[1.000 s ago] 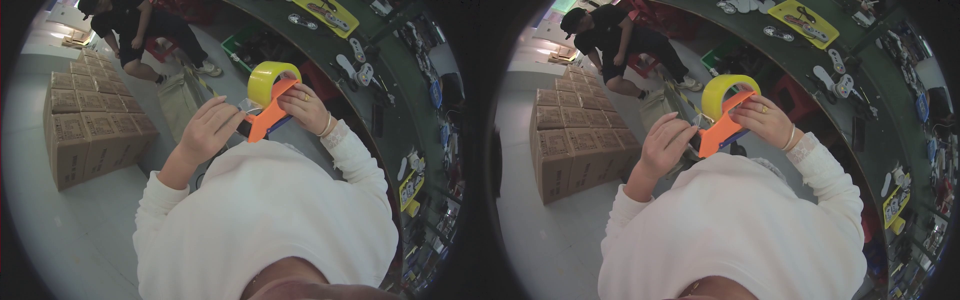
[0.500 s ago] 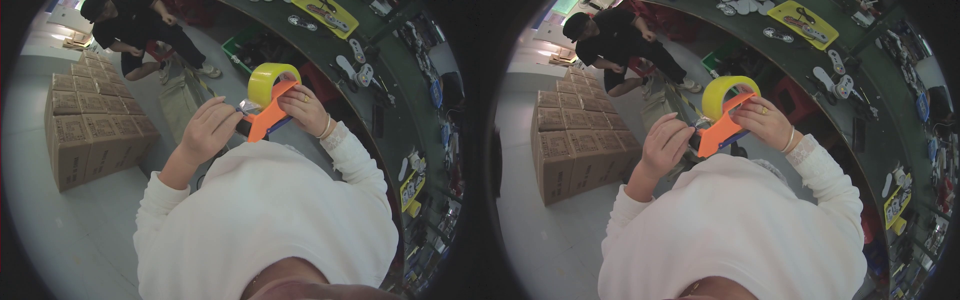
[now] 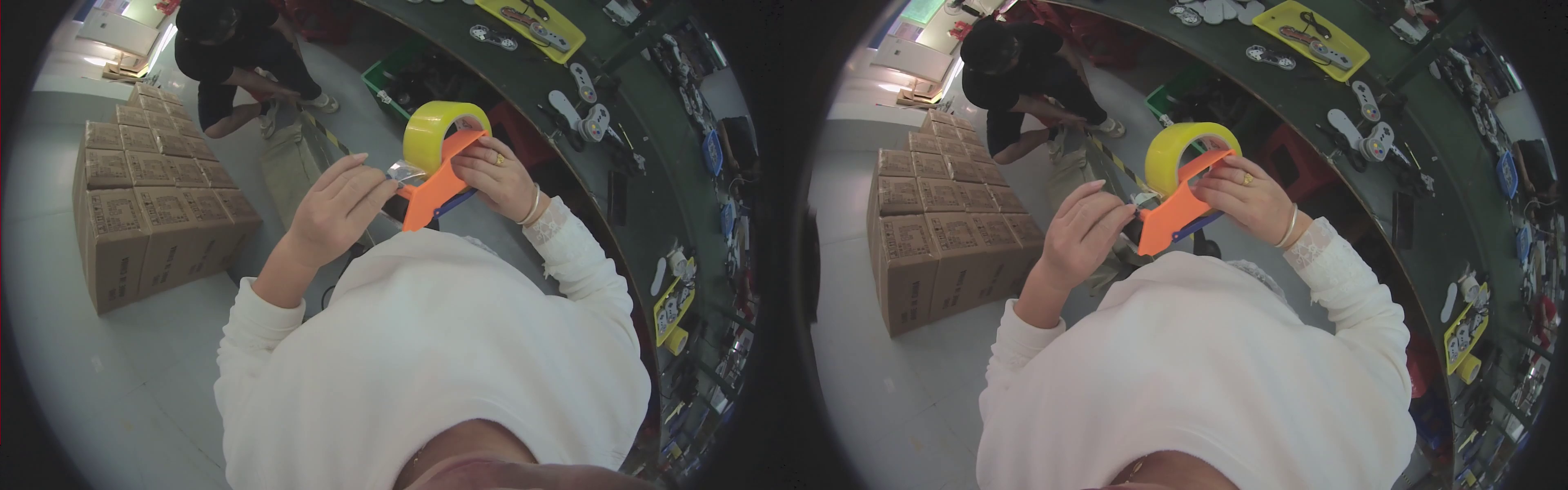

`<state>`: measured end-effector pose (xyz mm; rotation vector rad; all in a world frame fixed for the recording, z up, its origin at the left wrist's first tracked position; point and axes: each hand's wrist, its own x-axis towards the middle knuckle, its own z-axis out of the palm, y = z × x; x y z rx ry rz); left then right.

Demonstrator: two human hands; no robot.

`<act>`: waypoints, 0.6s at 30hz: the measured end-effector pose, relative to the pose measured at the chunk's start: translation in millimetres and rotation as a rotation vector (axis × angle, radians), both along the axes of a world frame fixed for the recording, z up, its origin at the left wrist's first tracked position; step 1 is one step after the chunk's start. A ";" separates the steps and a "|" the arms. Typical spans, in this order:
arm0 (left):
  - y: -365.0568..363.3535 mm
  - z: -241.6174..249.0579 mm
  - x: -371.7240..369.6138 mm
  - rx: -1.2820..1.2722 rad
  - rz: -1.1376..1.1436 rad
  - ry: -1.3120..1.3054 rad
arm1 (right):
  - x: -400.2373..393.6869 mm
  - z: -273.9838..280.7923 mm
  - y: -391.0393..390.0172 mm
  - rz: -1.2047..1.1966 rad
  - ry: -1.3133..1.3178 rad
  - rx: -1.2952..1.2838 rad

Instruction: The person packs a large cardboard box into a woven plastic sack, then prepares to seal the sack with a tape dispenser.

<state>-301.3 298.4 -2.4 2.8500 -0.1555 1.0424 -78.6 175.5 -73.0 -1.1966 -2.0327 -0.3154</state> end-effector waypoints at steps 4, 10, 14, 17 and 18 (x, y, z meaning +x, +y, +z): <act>0.7 1.5 1.7 0.025 0.014 -0.006 | -1.6 -1.4 -0.7 0.004 0.019 -0.052; 0.4 7.9 5.3 0.070 0.010 0.033 | -5.7 -2.5 -2.2 0.009 0.054 -0.097; 0.1 11.2 4.6 0.111 -0.014 0.066 | -7.0 -1.8 -3.7 0.014 0.058 -0.094; -1.7 12.2 2.0 0.067 -0.066 0.105 | -6.6 -1.6 -6.4 0.026 0.022 -0.099; -2.3 13.7 1.3 0.045 -0.079 0.123 | -7.4 -1.1 -7.3 0.039 0.024 -0.124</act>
